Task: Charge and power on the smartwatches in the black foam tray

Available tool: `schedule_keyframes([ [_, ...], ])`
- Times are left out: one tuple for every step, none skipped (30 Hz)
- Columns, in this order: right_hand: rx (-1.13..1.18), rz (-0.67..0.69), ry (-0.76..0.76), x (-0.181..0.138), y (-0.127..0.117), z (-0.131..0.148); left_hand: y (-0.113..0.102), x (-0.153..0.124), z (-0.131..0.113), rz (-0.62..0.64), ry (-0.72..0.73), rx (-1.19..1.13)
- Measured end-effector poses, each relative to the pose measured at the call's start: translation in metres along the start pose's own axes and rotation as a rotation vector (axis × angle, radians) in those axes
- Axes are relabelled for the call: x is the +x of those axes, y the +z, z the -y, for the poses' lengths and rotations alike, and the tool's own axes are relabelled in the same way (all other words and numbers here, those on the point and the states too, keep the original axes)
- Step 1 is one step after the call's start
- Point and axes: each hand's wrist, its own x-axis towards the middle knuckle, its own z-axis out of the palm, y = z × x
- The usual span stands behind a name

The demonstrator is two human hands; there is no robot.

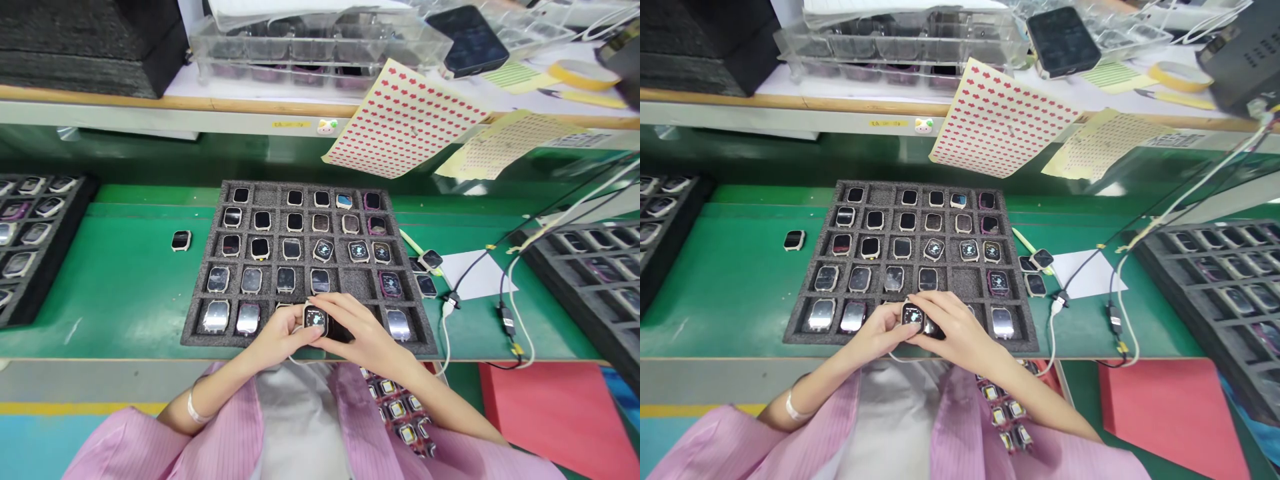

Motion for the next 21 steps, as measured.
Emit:
schedule_keyframes([
  [-0.015,-0.002,-0.004,-0.0002,-0.0001,0.0002,0.0000,-0.0001,-0.0003,-0.001,-0.004,0.006],
  [-0.026,-0.006,-0.008,-0.0003,-0.0001,0.0004,-0.0001,-0.0002,-0.0005,-0.003,-0.006,0.011],
  [-0.034,-0.011,-0.013,-0.0003,0.0000,0.0005,-0.0001,-0.0003,-0.0007,-0.004,-0.007,0.015],
  [-0.037,-0.015,-0.017,-0.0003,0.0003,0.0005,-0.0001,-0.0004,-0.0008,-0.003,-0.006,0.017],
  [-0.035,-0.021,-0.021,-0.0003,0.0007,0.0005,-0.0001,-0.0004,-0.0008,-0.001,-0.006,0.015],
  [-0.030,-0.024,-0.024,-0.0003,0.0011,0.0003,0.0000,-0.0004,-0.0008,0.002,-0.007,0.010],
  [-0.025,-0.026,-0.024,-0.0003,0.0016,0.0002,0.0002,-0.0004,-0.0007,0.006,-0.009,0.005],
  [-0.019,-0.025,-0.024,-0.0003,0.0020,0.0002,0.0004,-0.0004,-0.0007,0.010,-0.012,0.002],
  [-0.014,-0.021,-0.022,-0.0004,0.0023,0.0002,0.0006,-0.0004,-0.0007,0.012,-0.013,0.002],
  [-0.010,-0.014,-0.018,-0.0004,0.0025,0.0005,0.0008,-0.0005,-0.0007,0.014,-0.014,0.003],
  [-0.005,-0.007,-0.013,-0.0004,0.0025,0.0008,0.0010,-0.0007,-0.0007,0.014,-0.014,0.006],
  [0.001,0.000,-0.005,-0.0004,0.0023,0.0013,0.0010,-0.0010,-0.0008,0.015,-0.014,0.010],
  [0.009,0.003,0.004,-0.0004,0.0020,0.0018,0.0010,-0.0014,-0.0009,0.014,-0.013,0.015],
  [0.018,0.001,0.013,-0.0003,0.0016,0.0023,0.0010,-0.0017,-0.0010,0.011,-0.011,0.023],
  [0.026,-0.003,0.021,-0.0002,0.0013,0.0026,0.0008,-0.0021,-0.0012,0.009,-0.008,0.034],
  [0.034,-0.009,0.028,-0.0003,0.0012,0.0028,0.0006,-0.0025,-0.0014,0.007,-0.005,0.047],
  [0.040,-0.016,0.034,-0.0004,0.0014,0.0029,0.0004,-0.0027,-0.0015,0.006,-0.002,0.058],
  [0.043,-0.021,0.039,-0.0007,0.0019,0.0029,0.0003,-0.0028,-0.0015,0.008,-0.001,0.069],
  [0.046,-0.022,0.043,-0.0011,0.0028,0.0030,0.0003,-0.0028,-0.0015,0.010,0.000,0.077],
  [0.049,-0.021,0.048,-0.0015,0.0039,0.0033,0.0005,-0.0026,-0.0013,0.013,0.002,0.083],
  [0.052,-0.020,0.051,-0.0019,0.0049,0.0038,0.0010,-0.0023,-0.0011,0.015,0.003,0.087],
])
